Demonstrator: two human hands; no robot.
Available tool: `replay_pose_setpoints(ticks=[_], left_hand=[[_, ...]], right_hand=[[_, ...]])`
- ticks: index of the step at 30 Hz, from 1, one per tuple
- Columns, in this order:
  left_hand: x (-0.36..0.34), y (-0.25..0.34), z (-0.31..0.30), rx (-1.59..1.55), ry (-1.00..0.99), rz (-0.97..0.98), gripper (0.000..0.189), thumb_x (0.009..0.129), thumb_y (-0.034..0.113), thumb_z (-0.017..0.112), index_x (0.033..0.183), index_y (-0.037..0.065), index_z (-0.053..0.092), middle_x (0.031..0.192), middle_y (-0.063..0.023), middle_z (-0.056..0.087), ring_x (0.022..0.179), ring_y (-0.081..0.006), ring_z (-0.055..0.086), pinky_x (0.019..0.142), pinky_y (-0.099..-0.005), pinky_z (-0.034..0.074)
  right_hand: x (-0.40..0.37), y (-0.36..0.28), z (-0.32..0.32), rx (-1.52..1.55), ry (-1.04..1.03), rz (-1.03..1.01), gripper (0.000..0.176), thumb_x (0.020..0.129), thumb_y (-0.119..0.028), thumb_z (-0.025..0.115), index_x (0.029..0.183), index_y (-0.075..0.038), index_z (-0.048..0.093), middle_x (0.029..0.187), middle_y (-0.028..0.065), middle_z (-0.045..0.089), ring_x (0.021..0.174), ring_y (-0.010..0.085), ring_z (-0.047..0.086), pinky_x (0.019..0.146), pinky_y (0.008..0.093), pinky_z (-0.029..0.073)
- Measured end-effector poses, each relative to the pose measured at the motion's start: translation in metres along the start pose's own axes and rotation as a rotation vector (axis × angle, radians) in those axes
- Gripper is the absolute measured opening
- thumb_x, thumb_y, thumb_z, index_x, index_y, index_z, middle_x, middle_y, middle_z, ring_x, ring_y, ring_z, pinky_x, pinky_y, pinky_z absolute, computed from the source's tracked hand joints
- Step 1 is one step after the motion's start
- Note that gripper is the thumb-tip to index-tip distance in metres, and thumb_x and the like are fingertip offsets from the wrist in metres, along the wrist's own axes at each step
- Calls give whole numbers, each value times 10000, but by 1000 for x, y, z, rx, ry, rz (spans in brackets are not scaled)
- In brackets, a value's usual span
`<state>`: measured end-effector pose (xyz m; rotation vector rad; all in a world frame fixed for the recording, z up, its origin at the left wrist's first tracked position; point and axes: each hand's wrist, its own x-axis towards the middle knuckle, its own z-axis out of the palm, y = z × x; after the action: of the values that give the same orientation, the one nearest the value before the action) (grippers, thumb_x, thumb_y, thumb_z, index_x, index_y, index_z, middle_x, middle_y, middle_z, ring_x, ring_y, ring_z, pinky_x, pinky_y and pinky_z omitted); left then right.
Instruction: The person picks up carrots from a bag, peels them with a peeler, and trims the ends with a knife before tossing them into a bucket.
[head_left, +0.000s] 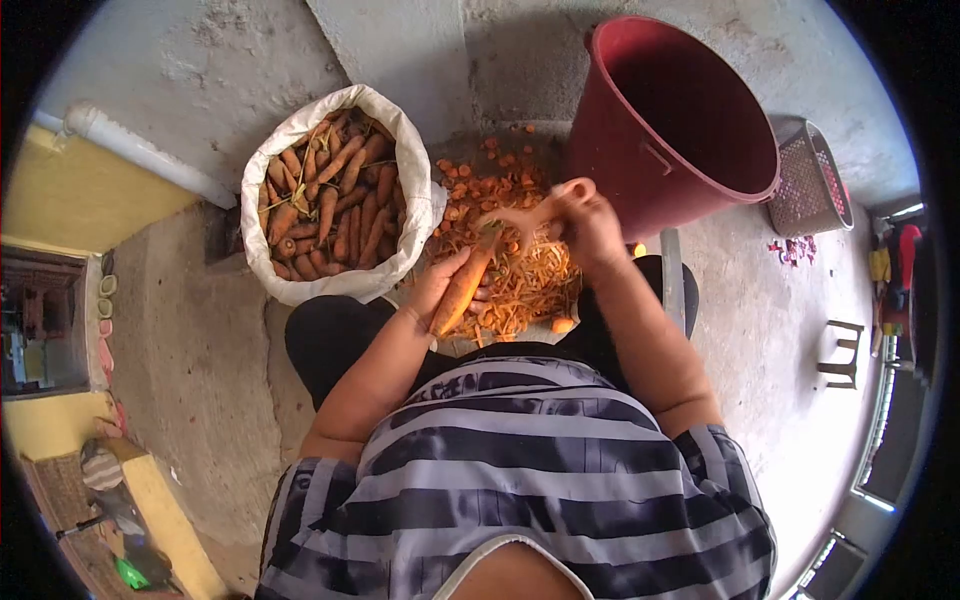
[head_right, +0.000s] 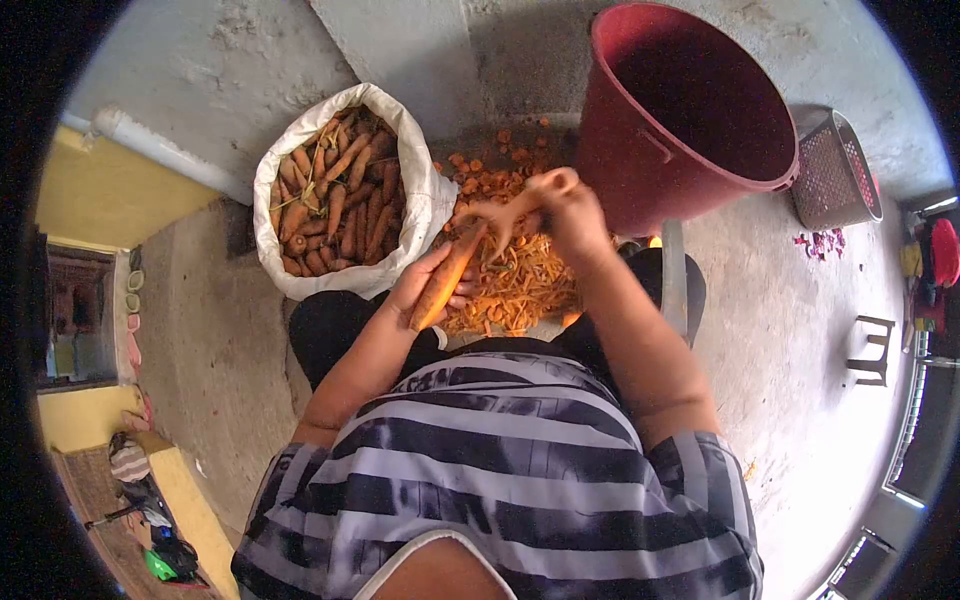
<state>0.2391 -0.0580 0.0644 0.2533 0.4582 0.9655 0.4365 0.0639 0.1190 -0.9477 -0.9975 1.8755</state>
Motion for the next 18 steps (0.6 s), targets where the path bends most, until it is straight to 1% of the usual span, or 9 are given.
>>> replay_pose_setpoints(ticks=[2, 3, 6, 7, 10, 12, 14, 16, 18], left_hand=[[1, 3, -1, 413, 18, 95, 417, 874, 335, 465, 1135, 12, 427, 886, -95, 508, 766, -150, 514, 594, -269, 451], [5, -1, 9, 28, -43, 37, 432, 855, 321, 486, 1093, -39, 470, 882, -127, 533, 763, -165, 554, 612, -276, 472], [3, -6, 4, 218, -173, 152, 400, 884, 331, 437, 1087, -12, 457, 861, -111, 513, 768, -142, 523, 596, -259, 451], [7, -10, -20, 207, -298, 140, 387, 899, 339, 409, 1106, 14, 436, 849, -96, 497, 776, -129, 498, 586, -251, 435], [-2, -14, 7, -84, -44, -70, 377, 907, 372, 383, 1139, 74, 394, 819, -56, 456, 746, -118, 451, 566, -238, 401], [-6, -12, 18, -85, 38, -77, 336, 908, 359, 385, 1144, 120, 393, 802, -33, 426, 694, -123, 430, 547, -229, 382], [-5, -13, 24, -178, 66, -66, 302, 906, 341, 400, 1112, 120, 417, 807, -37, 418, 690, -124, 427, 538, -217, 374], [2, -13, 19, -184, 84, -61, 299, 897, 343, 412, 1092, 118, 440, 807, -42, 459, 673, -125, 443, 524, -225, 379], [8, -14, 17, -108, 139, -25, 297, 888, 357, 422, 1024, 101, 483, 784, -42, 486, 646, -120, 468, 516, -225, 387]], right_hand=[[-33, 4, 38, 87, -252, 109, 105, 828, -98, 555, 878, -32, 490, 750, 93, 573, 549, 152, 556, 435, 232, 446], [-42, 7, 47, 77, -386, 153, 105, 823, -97, 571, 862, -40, 491, 699, 86, 581, 509, 146, 559, 407, 226, 450], [-24, 22, 38, -11, -404, 117, 83, 827, -62, 557, 855, -38, 483, 680, 89, 588, 479, 150, 556, 411, 244, 466], [-13, 16, 27, 0, -355, 99, 59, 833, -49, 538, 855, -39, 484, 708, 94, 585, 506, 146, 556, 441, 240, 468], [41, 9, -41, -89, -26, -20, 85, 837, -78, 551, 835, -33, 479, 732, 91, 572, 584, 160, 569, 500, 262, 490], [51, -7, -57, -454, 244, -108, 104, 829, -86, 571, 808, -30, 486, 663, 77, 553, 563, 139, 554, 450, 264, 471], [47, -12, -63, -324, 368, -46, 106, 826, -83, 574, 804, -31, 484, 690, 77, 557, 577, 140, 551, 427, 257, 451], [29, -5, -35, 21, 150, -133, 93, 820, -80, 575, 829, -36, 493, 720, 79, 561, 576, 142, 549, 428, 251, 448], [-4, 1, 6, 18, -116, -111, 96, 817, -88, 567, 836, -50, 481, 728, 90, 570, 523, 149, 552, 417, 242, 461]])
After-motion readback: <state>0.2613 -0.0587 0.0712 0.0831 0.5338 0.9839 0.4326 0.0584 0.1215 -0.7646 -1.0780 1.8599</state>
